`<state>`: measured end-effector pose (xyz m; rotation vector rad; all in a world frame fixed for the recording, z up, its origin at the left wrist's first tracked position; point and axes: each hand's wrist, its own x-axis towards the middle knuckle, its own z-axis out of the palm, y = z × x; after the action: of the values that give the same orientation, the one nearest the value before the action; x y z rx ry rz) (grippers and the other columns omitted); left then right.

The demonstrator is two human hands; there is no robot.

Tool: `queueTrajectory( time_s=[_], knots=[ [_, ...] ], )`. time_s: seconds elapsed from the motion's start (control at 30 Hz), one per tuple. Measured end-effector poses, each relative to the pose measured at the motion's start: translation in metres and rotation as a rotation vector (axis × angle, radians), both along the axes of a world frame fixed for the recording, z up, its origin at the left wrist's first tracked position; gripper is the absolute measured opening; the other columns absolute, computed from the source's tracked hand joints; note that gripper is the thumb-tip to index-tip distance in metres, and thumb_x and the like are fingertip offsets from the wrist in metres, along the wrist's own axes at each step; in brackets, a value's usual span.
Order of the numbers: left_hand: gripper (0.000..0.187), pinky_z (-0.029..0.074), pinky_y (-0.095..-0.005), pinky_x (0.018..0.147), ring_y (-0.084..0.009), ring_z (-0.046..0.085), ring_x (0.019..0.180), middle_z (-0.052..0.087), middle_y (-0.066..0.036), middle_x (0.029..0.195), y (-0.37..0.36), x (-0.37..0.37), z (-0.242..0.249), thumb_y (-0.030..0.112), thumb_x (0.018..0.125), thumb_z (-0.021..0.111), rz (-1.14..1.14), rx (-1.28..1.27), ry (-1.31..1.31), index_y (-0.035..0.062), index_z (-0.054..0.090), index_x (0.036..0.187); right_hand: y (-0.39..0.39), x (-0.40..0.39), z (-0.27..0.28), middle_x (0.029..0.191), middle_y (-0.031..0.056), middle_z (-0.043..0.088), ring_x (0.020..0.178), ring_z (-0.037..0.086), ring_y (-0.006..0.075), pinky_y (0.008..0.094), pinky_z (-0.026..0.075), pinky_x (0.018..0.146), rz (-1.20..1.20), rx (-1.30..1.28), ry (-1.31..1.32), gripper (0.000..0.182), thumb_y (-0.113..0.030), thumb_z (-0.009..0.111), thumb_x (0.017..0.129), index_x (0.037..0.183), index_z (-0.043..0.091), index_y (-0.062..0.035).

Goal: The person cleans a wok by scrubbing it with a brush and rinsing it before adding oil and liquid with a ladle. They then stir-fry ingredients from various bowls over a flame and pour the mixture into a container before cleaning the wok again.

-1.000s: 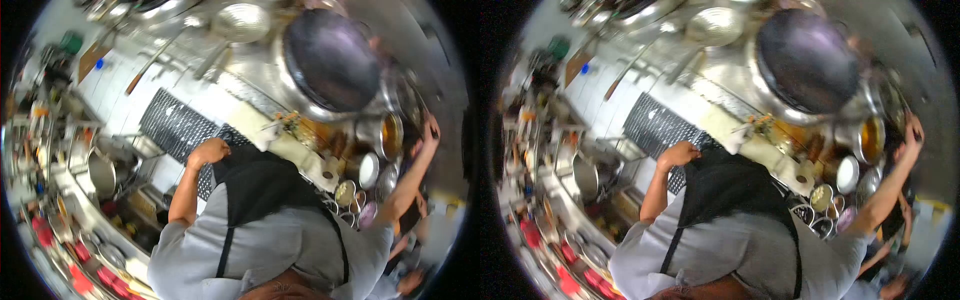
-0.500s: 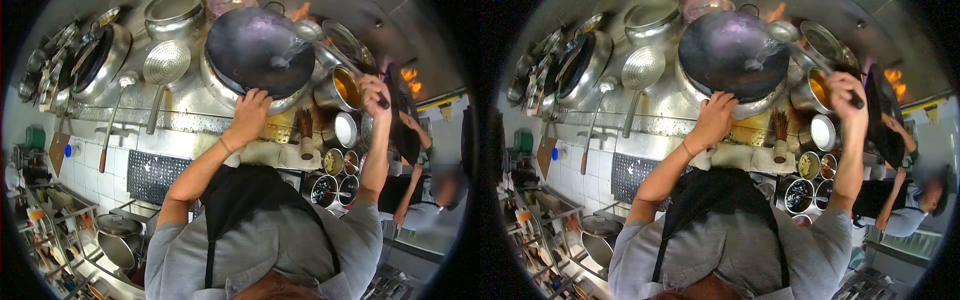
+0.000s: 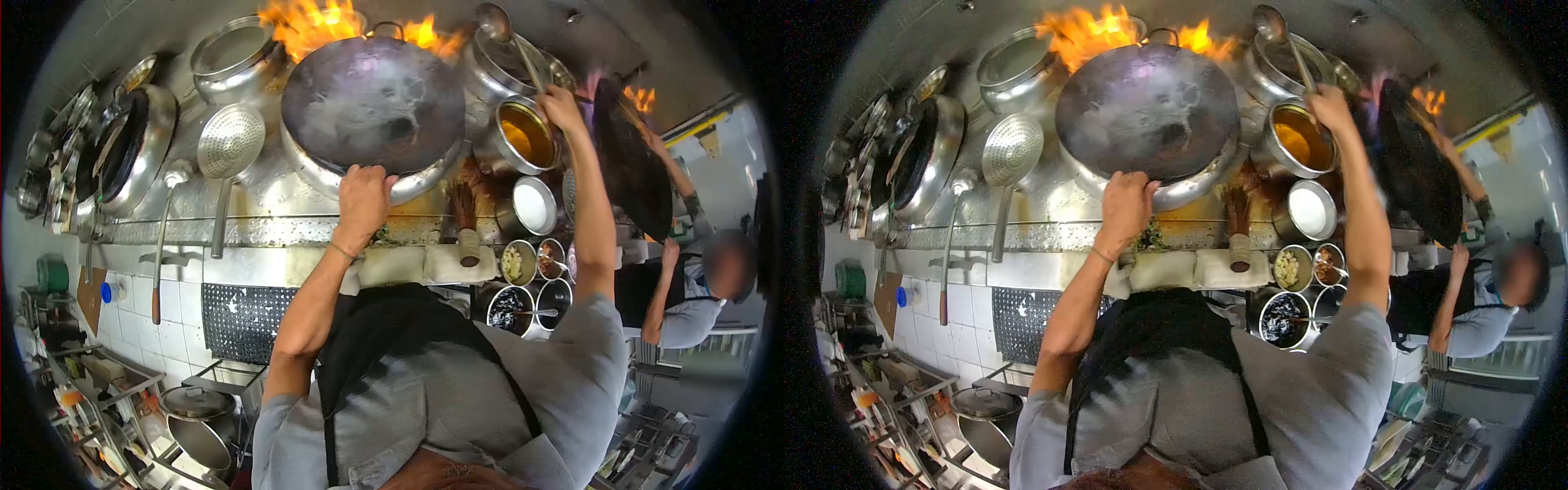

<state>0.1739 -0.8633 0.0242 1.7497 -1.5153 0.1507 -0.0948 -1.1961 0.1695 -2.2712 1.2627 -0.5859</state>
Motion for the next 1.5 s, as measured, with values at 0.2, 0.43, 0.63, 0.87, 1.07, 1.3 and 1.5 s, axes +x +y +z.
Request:
queueTrajectory(
  time_s=[0.2, 0.43, 0.63, 0.87, 1.07, 1.3, 1.5],
  knots=[
    [0.023, 0.043, -0.0464, 0.070, -0.0377, 0.053, 0.076, 0.060, -0.017, 0.076, 0.004, -0.006, 0.006, 0.018, 0.088, 0.067, 0.051, 0.047, 0.010, 0.0030, 0.056, 0.075, -0.130, 0.029, -0.053, 0.067, 0.0130, 0.066, 0.056, 0.063, 0.0240, 0.0370, 0.050, 0.055, -0.295, 0.082, 0.101, 0.018, -0.013, 0.056, 0.076, 0.082, 0.064, 0.0025],
    [0.023, 0.044, -0.0467, 0.071, -0.0375, 0.052, 0.077, 0.060, -0.017, 0.077, 0.003, -0.007, 0.001, 0.018, 0.089, 0.066, 0.060, 0.043, 0.005, 0.0025, 0.056, 0.075, -0.189, -0.003, -0.041, 0.064, 0.0043, 0.044, 0.048, 0.046, 0.0139, 0.0261, 0.036, 0.044, -0.154, 1.491, -1.431, 0.011, 0.000, 0.042, 0.086, 0.076, 0.044, -0.0020],
    [0.025, 0.045, -0.0465, 0.071, -0.0374, 0.054, 0.077, 0.061, -0.016, 0.077, 0.002, -0.005, 0.000, 0.021, 0.090, 0.066, 0.021, 0.068, -0.020, 0.0030, 0.056, 0.076, -0.111, -0.005, 0.047, 0.060, 0.0029, 0.042, 0.047, 0.044, 0.0160, 0.0282, 0.034, 0.042, -0.105, 1.592, -1.476, 0.008, -0.003, 0.041, 0.093, 0.099, 0.044, 0.0014],
    [0.024, 0.046, -0.0461, 0.071, -0.0359, 0.056, 0.077, 0.063, -0.016, 0.077, 0.003, 0.003, -0.007, 0.022, 0.088, 0.067, -0.024, 0.010, -0.031, 0.0035, 0.058, 0.075, 0.034, 0.016, 0.119, 0.071, 0.0054, 0.043, 0.048, 0.047, 0.0144, 0.0247, 0.040, 0.041, 0.069, 1.695, -1.601, 0.061, -0.004, 0.038, 0.100, 0.150, 0.004, 0.0039],
    [0.023, 0.047, -0.0459, 0.072, -0.0363, 0.057, 0.079, 0.064, -0.016, 0.080, 0.005, 0.009, -0.007, 0.021, 0.090, 0.065, -0.088, 0.042, -0.010, 0.0032, 0.059, 0.077, 0.106, 0.027, 0.079, 0.076, 0.0059, 0.044, 0.048, 0.047, 0.0114, 0.0237, 0.035, 0.040, -0.061, 1.873, -1.513, 0.060, -0.005, 0.042, 0.098, 0.145, 0.007, 0.0095],
    [0.019, 0.045, -0.0454, 0.084, -0.0353, 0.055, 0.103, 0.063, -0.016, 0.105, 0.021, 0.006, 0.003, 0.010, 0.092, 0.058, -0.162, -0.091, 0.049, 0.0000, 0.066, 0.106, 0.232, 0.050, -0.010, 0.058, 0.0000, 0.052, 0.038, 0.044, 0.0087, 0.0254, 0.032, 0.034, -0.159, 1.086, -0.646, 0.020, -0.006, 0.060, 0.083, 0.102, 0.065, -0.0058],
    [0.030, 0.050, -0.0441, 0.086, -0.0275, 0.064, 0.097, 0.067, -0.011, 0.109, 0.029, -0.056, 0.046, 0.030, 0.098, 0.058, -0.226, 0.556, 1.625, 0.0057, 0.064, 0.114, 0.302, 0.083, -0.101, 0.091, 0.0271, 0.068, 0.087, 0.067, 0.0402, 0.0455, 0.052, 0.079, 0.018, 0.171, -0.189, 0.035, -0.024, 0.057, 0.091, 0.111, 0.064, 0.0038]
  ],
)
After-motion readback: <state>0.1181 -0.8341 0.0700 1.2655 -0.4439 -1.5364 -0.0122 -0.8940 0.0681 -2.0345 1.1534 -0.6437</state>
